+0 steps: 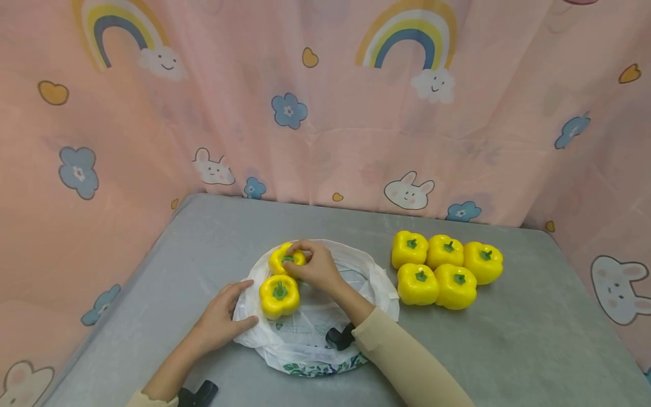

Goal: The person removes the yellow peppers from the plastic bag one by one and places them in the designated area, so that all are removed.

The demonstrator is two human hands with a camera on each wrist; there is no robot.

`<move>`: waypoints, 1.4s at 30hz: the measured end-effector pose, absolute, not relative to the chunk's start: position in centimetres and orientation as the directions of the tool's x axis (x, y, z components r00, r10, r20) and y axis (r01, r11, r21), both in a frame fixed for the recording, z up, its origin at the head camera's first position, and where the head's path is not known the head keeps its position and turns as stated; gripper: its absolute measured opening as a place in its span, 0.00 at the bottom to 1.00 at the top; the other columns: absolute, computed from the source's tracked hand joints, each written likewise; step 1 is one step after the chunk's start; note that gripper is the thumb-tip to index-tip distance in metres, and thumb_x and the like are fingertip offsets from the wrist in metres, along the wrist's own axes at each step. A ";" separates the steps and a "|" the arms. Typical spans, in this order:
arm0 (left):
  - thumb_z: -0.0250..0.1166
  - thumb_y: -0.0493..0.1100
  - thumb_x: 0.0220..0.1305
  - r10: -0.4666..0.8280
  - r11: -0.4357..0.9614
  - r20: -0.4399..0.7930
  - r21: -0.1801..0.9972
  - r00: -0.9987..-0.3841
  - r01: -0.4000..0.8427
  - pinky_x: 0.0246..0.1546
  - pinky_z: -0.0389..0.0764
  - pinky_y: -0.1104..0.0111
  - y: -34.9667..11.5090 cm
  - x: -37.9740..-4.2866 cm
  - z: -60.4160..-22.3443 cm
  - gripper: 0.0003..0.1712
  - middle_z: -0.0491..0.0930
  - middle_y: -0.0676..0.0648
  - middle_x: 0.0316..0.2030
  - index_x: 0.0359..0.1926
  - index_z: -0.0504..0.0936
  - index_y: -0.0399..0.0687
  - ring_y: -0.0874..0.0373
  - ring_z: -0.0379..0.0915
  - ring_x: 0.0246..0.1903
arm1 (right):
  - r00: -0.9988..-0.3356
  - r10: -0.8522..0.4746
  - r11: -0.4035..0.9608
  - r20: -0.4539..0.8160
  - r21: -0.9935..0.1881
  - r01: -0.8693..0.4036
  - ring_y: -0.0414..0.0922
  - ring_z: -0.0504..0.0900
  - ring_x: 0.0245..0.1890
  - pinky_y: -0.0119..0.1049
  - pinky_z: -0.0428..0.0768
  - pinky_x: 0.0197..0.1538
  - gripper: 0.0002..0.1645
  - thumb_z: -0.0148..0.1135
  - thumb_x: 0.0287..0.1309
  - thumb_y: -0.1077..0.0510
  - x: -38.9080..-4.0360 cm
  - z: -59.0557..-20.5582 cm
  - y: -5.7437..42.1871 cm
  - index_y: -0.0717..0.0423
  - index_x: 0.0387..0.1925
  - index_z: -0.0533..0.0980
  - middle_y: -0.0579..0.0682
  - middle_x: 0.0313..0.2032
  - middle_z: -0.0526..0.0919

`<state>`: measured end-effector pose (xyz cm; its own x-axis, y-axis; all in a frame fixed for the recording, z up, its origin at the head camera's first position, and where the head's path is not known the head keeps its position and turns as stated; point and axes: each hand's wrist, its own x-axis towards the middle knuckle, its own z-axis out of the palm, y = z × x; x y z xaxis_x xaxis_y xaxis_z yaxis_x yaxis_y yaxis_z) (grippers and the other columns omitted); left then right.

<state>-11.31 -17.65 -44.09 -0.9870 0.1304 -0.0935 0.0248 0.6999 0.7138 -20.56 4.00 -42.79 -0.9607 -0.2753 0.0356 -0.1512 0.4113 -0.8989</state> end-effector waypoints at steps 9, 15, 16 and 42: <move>0.71 0.43 0.53 0.128 0.703 -0.103 0.711 -0.986 0.017 0.64 0.68 0.45 -17.5 -11.4 -44.1 0.41 0.65 0.38 0.66 0.68 0.66 0.46 0.38 0.60 0.67 | -0.962 -0.268 0.411 0.045 -0.898 -0.156 0.48 0.79 0.44 0.37 0.85 0.44 0.10 0.68 0.53 0.56 -20.8 -43.0 4.5 0.51 0.39 0.80 0.50 0.54 0.80; 0.71 0.43 0.53 0.130 0.706 -0.097 0.708 -0.987 0.024 0.63 0.68 0.45 -17.5 -11.3 -44.1 0.41 0.66 0.37 0.65 0.68 0.66 0.46 0.38 0.61 0.67 | -0.965 -0.257 0.441 0.055 -0.882 -0.167 0.48 0.78 0.46 0.38 0.84 0.45 0.11 0.68 0.52 0.55 -20.8 -42.6 5.1 0.50 0.39 0.80 0.49 0.53 0.80; 0.71 0.43 0.53 0.130 0.707 -0.095 0.707 -0.987 0.025 0.63 0.68 0.45 -17.5 -11.3 -44.0 0.41 0.66 0.37 0.65 0.68 0.66 0.45 0.38 0.61 0.67 | -0.965 -0.255 0.444 0.058 -0.880 -0.170 0.48 0.78 0.46 0.38 0.84 0.45 0.11 0.68 0.52 0.55 -20.8 -42.5 5.2 0.50 0.39 0.80 0.50 0.53 0.80; 0.72 0.43 0.53 0.132 0.713 -0.067 0.699 -0.989 0.048 0.65 0.66 0.44 -17.5 -11.2 -44.0 0.41 0.66 0.36 0.66 0.67 0.66 0.44 0.38 0.60 0.67 | -0.951 -0.267 0.461 0.154 -0.847 -0.266 0.52 0.78 0.38 0.35 0.81 0.35 0.12 0.65 0.51 0.54 -18.6 -38.7 12.3 0.49 0.39 0.79 0.51 0.48 0.81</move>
<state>-11.20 -17.52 -43.98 -0.9891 0.1315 -0.0669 0.0475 0.7132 0.6993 -18.65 12.25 -38.73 -0.9515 -0.2665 0.1539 -0.2661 0.4608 -0.8467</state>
